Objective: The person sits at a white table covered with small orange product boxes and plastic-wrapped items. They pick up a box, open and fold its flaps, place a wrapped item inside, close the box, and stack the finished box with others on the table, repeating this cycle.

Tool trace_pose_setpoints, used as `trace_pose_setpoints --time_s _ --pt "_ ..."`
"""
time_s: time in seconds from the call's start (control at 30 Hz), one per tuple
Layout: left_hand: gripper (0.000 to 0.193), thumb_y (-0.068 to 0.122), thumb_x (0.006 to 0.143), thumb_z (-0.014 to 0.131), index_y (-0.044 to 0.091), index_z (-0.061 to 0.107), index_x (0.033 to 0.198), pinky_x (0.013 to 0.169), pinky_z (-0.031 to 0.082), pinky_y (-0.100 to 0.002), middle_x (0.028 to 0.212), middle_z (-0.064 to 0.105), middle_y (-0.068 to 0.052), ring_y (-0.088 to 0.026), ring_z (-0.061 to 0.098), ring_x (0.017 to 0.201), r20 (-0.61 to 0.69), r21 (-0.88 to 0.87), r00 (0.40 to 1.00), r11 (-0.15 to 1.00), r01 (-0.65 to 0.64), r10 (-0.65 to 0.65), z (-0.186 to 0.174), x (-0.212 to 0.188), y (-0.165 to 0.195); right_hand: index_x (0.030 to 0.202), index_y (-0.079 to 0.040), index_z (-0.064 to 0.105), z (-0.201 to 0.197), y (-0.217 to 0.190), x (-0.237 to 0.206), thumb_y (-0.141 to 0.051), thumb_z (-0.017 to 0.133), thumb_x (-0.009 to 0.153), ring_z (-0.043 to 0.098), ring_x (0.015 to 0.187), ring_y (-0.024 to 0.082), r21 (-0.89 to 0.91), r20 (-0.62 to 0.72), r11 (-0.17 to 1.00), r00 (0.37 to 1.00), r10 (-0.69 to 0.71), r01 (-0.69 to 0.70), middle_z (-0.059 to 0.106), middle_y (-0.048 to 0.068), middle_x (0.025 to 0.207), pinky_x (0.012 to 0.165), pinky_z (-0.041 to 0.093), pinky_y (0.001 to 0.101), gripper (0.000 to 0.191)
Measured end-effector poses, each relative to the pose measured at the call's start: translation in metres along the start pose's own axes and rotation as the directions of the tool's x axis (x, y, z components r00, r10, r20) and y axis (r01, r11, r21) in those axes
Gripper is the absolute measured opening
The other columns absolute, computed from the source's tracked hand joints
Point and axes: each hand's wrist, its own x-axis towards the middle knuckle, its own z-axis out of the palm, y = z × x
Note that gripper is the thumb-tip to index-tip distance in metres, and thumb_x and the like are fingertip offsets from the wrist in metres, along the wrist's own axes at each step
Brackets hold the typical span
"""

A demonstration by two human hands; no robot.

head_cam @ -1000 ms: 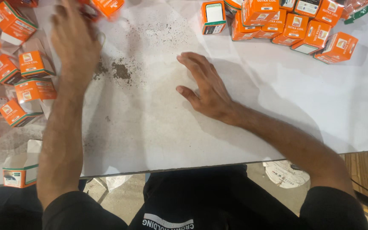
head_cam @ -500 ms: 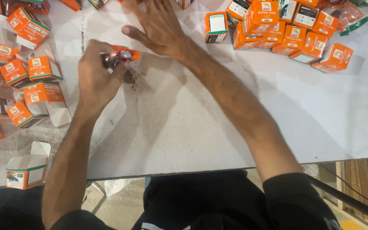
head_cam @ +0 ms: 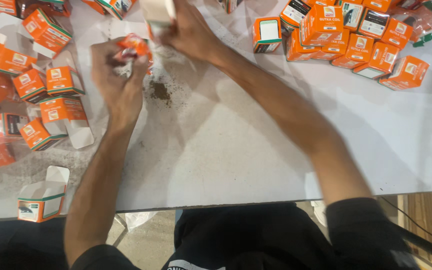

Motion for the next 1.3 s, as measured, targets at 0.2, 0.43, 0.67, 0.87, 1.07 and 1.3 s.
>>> trace_pose_setpoints --time_s 0.2,0.43,0.67,0.87,1.07,1.3 --pt "0.042 -0.009 0.090 0.083 0.007 0.046 0.101 0.096 0.059 -0.042 0.121 0.065 -0.020 -0.034 0.067 0.114 0.238 0.091 0.883 0.896 -0.434 0.403 0.013 -0.030 0.083 0.137 -0.011 0.057 -0.069 -0.039 -0.124 -0.006 0.084 0.080 0.060 0.132 0.020 0.015 0.554 0.988 0.824 0.122 -0.156 0.065 0.003 0.133 0.130 0.008 0.0547 0.064" --pt "0.034 0.000 0.085 0.083 -0.004 0.056 0.106 0.097 0.054 -0.054 0.119 0.068 -0.019 -0.036 0.066 0.110 0.362 0.210 0.762 0.750 -0.628 0.537 0.059 -0.045 0.082 0.152 -0.004 0.035 -0.084 -0.061 -0.158 -0.009 0.087 0.083 0.053 0.137 0.030 0.013 0.445 0.993 0.890 0.102 -0.121 0.055 0.013 0.145 0.123 0.023 0.0487 0.087" --pt "0.026 0.014 0.098 0.081 0.010 0.069 0.120 0.103 0.054 -0.052 0.123 0.070 -0.010 -0.027 0.064 0.118 0.551 0.173 0.463 0.447 -0.877 0.694 0.057 -0.069 0.069 0.151 -0.005 0.036 -0.049 -0.077 -0.208 -0.014 0.087 0.083 0.058 0.131 0.036 -0.164 0.090 0.976 0.983 0.160 -0.144 0.062 0.011 0.138 0.118 0.046 0.0452 0.086" --pt "0.035 0.005 0.085 0.082 0.005 0.066 0.117 0.114 0.041 -0.058 0.122 0.068 -0.013 -0.032 0.059 0.120 0.408 0.315 0.830 0.794 -0.520 0.381 0.050 -0.077 0.071 0.142 -0.004 0.049 -0.051 -0.081 -0.207 -0.009 0.086 0.084 0.057 0.135 0.039 -0.162 0.100 0.968 0.973 0.210 -0.192 0.062 0.018 0.138 0.119 0.045 0.0471 0.069" --pt "0.041 0.009 0.082 0.086 0.008 0.070 0.119 0.123 0.030 -0.066 0.136 0.058 -0.013 -0.035 0.044 0.140 0.544 0.393 0.768 0.705 -0.590 0.338 0.051 -0.084 0.074 0.141 0.001 0.045 -0.049 -0.084 -0.206 -0.006 0.083 0.080 0.052 0.136 0.045 -0.193 0.110 0.963 0.971 0.214 -0.191 0.061 0.021 0.136 0.117 0.044 0.0488 0.072" --pt "0.029 0.012 0.083 0.083 0.010 0.076 0.111 0.125 0.016 -0.070 0.163 0.015 -0.037 -0.055 0.008 0.154 0.551 0.406 0.832 0.850 -0.337 0.067 0.060 -0.073 0.084 0.138 -0.005 0.053 -0.049 -0.091 -0.197 -0.003 0.084 0.083 0.059 0.131 0.040 -0.216 0.057 0.954 0.973 0.226 -0.209 0.065 0.016 0.134 0.116 0.047 0.0464 0.063"
